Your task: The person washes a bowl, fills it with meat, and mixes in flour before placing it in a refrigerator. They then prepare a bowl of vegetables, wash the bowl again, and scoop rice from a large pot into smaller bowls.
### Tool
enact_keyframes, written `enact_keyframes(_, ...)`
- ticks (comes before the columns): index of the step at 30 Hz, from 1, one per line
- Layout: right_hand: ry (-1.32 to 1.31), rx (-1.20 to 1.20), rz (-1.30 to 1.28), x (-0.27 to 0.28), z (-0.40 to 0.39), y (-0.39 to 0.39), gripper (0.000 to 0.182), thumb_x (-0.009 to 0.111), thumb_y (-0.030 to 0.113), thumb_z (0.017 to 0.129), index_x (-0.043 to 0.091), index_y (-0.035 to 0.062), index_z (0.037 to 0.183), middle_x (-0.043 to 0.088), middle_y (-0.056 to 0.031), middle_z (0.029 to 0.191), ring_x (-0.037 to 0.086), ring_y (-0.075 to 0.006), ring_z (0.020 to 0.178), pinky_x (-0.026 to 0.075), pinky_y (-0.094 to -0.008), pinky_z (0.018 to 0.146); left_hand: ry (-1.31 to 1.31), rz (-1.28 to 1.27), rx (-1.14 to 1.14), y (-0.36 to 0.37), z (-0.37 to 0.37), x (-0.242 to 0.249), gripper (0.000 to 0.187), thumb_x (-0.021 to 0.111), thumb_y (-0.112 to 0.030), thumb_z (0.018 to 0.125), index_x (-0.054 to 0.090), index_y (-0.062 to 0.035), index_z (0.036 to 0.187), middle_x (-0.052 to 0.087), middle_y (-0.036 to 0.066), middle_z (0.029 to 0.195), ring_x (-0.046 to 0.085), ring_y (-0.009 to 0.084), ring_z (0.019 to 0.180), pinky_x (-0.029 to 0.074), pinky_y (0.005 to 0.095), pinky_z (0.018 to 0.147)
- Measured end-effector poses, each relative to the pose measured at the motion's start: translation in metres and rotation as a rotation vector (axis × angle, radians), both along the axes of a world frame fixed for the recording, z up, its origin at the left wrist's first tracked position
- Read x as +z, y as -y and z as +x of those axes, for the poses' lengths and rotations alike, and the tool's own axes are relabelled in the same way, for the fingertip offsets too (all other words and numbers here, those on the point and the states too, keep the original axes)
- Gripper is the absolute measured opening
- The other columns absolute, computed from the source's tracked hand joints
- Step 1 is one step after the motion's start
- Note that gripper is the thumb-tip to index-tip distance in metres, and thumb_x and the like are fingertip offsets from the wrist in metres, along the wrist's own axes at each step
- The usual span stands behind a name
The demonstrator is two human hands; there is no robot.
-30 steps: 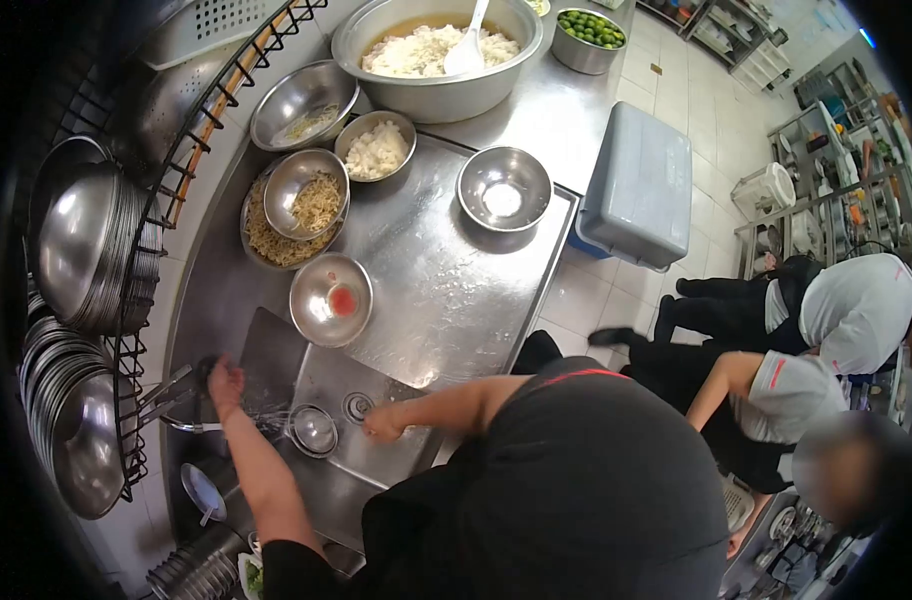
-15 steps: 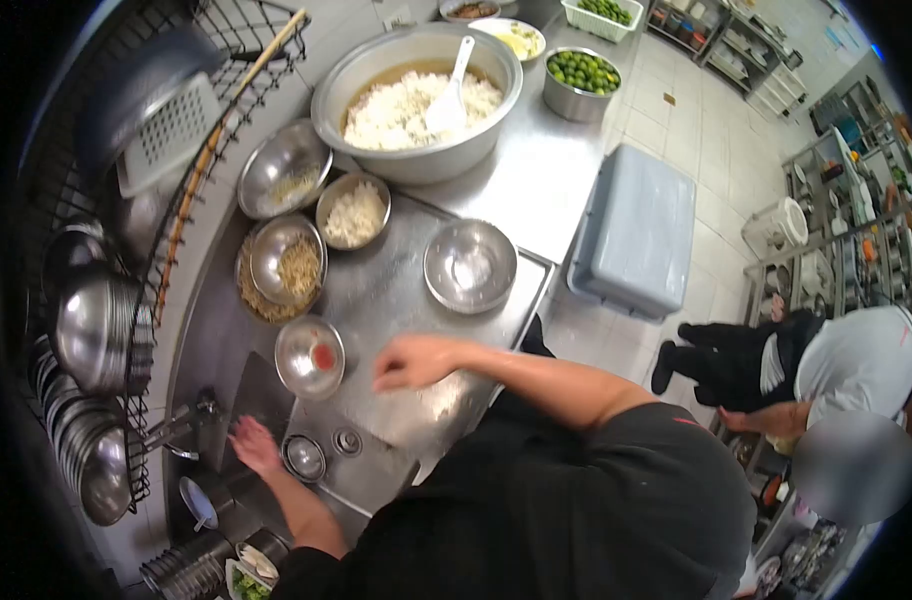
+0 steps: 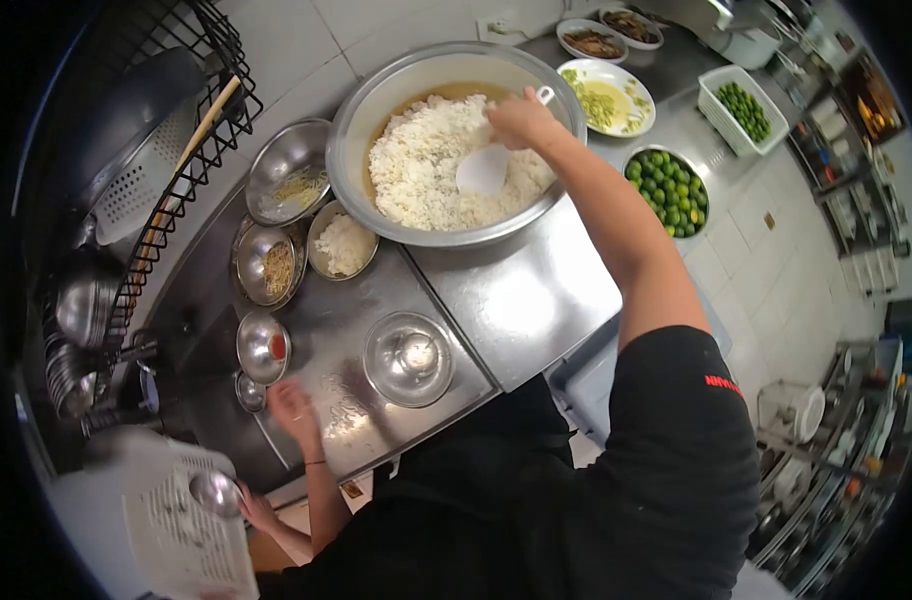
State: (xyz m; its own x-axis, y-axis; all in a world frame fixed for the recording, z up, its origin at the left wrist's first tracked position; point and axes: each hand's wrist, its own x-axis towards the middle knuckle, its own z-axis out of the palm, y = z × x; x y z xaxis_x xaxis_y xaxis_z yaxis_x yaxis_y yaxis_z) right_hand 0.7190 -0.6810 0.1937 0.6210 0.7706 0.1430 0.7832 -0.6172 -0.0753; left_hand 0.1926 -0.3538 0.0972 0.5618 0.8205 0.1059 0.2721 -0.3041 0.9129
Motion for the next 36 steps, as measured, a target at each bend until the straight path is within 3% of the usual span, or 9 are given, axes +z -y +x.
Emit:
enact_keyframes(3, -0.111, 0.080, -0.412, 0.006, 0.015, 0.000, 0.019, 0.063, 0.020, 0.086, 0.071, 0.0035, 0.091, 0.071, -0.0140, 0.091, 0.068, -0.0331, 0.091, 0.053, -0.0415, 0.075, -0.387, 0.142, -0.237, 0.090, 0.070, 0.028, 0.028, 0.074, -0.015, 0.082, 0.058, -0.0017, 0.100, 0.059, 0.012, 0.092, 0.057, 0.0219, 0.067, 0.049, 0.0341, 0.062)
enact_keyframes(7, 0.008, 0.121, -0.541, 0.061, 0.012, 0.016, 0.018, 0.061, 0.017, 0.084, 0.073, 0.0051, 0.090, 0.072, -0.0110, 0.091, 0.070, -0.0296, 0.087, 0.056, -0.0409, 0.071, -0.714, 0.179, -0.364, 0.107, 0.098, 0.051, 0.016, 0.065, -0.007, 0.081, 0.060, 0.0026, 0.093, 0.063, 0.025, 0.077, 0.063, 0.0408, 0.075, 0.050, 0.0450, 0.071)
enact_keyframes(10, 0.152, 0.123, -0.578, 0.063, 0.014, 0.031, 0.017, 0.058, 0.014, 0.084, 0.074, 0.0070, 0.086, 0.072, -0.0094, 0.087, 0.071, -0.0273, 0.081, 0.057, -0.0394, 0.066, -0.707, 0.363, -0.371, 0.121, 0.100, 0.071, 0.016, 0.058, -0.002, 0.084, 0.059, 0.0042, 0.098, 0.064, 0.025, 0.079, 0.064, 0.0420, 0.074, 0.051, 0.0484, 0.070)
enact_keyframes(11, 0.215, 0.138, -0.611, 0.062, 0.015, 0.034, 0.017, 0.057, 0.012, 0.083, 0.074, 0.0081, 0.083, 0.072, -0.0091, 0.085, 0.071, -0.0264, 0.079, 0.057, -0.0390, 0.065, -0.578, 0.472, -0.346, 0.130, 0.098, 0.079, 0.020, 0.051, 0.002, 0.085, 0.060, 0.0046, 0.103, 0.065, 0.027, 0.101, 0.066, 0.0407, 0.088, 0.053, 0.0475, 0.078)
enact_keyframes(17, 0.222, 0.195, -0.500, 0.053, 0.008, 0.042, 0.016, 0.059, 0.011, 0.081, 0.073, 0.0089, 0.076, 0.071, -0.0081, 0.077, 0.071, -0.0252, 0.073, 0.056, -0.0379, 0.060, -0.090, 0.909, -0.262, 0.139, 0.072, 0.126, 0.033, 0.057, 0.010, 0.082, 0.060, -0.0010, 0.113, 0.053, 0.021, 0.131, 0.053, 0.0435, 0.120, 0.047, 0.0506, 0.098)
enact_keyframes(22, 0.252, 0.202, -0.482, 0.051, 0.010, 0.045, 0.015, 0.059, 0.011, 0.080, 0.073, 0.0090, 0.074, 0.071, -0.0071, 0.075, 0.071, -0.0252, 0.070, 0.056, -0.0372, 0.057, -0.123, 1.091, -0.471, 0.130, 0.075, 0.097, 0.036, 0.067, 0.004, 0.082, 0.062, -0.0095, 0.114, 0.055, 0.018, 0.129, 0.050, 0.0472, 0.121, 0.045, 0.0540, 0.100)
enact_keyframes(26, 0.237, 0.104, -0.469, 0.065, 0.012, 0.041, 0.016, 0.058, 0.011, 0.081, 0.073, 0.0092, 0.075, 0.071, -0.0068, 0.076, 0.071, -0.0253, 0.072, 0.056, -0.0378, 0.059, -0.107, 1.057, -0.395, 0.127, 0.088, 0.112, 0.046, 0.053, 0.013, 0.081, 0.059, -0.0057, 0.123, 0.055, 0.018, 0.131, 0.048, 0.0476, 0.124, 0.045, 0.0543, 0.100)
enact_keyframes(31, 0.144, 0.161, -0.545, 0.053, 0.031, 0.039, 0.014, 0.059, 0.009, 0.081, 0.073, 0.0074, 0.083, 0.071, -0.0102, 0.086, 0.071, -0.0283, 0.082, 0.057, -0.0383, 0.067, 0.353, 0.513, -0.212, 0.149, 0.198, 0.171, 0.067, 0.035, 0.018, 0.068, 0.048, 0.0071, 0.132, 0.050, 0.027, 0.135, 0.050, 0.0394, 0.126, 0.042, 0.0454, 0.106)
enact_keyframes(36, -0.045, 0.147, -0.626, 0.035, 0.042, 0.029, 0.017, 0.060, 0.010, 0.078, 0.072, 0.0051, 0.089, 0.070, -0.0147, 0.093, 0.069, -0.0315, 0.090, 0.056, -0.0394, 0.075, 0.396, 0.849, -0.182, 0.130, 0.327, 0.134, 0.056, 0.049, 0.020, 0.075, 0.060, -0.0012, 0.125, 0.056, 0.018, 0.131, 0.056, 0.0344, 0.119, 0.046, 0.0390, 0.101)
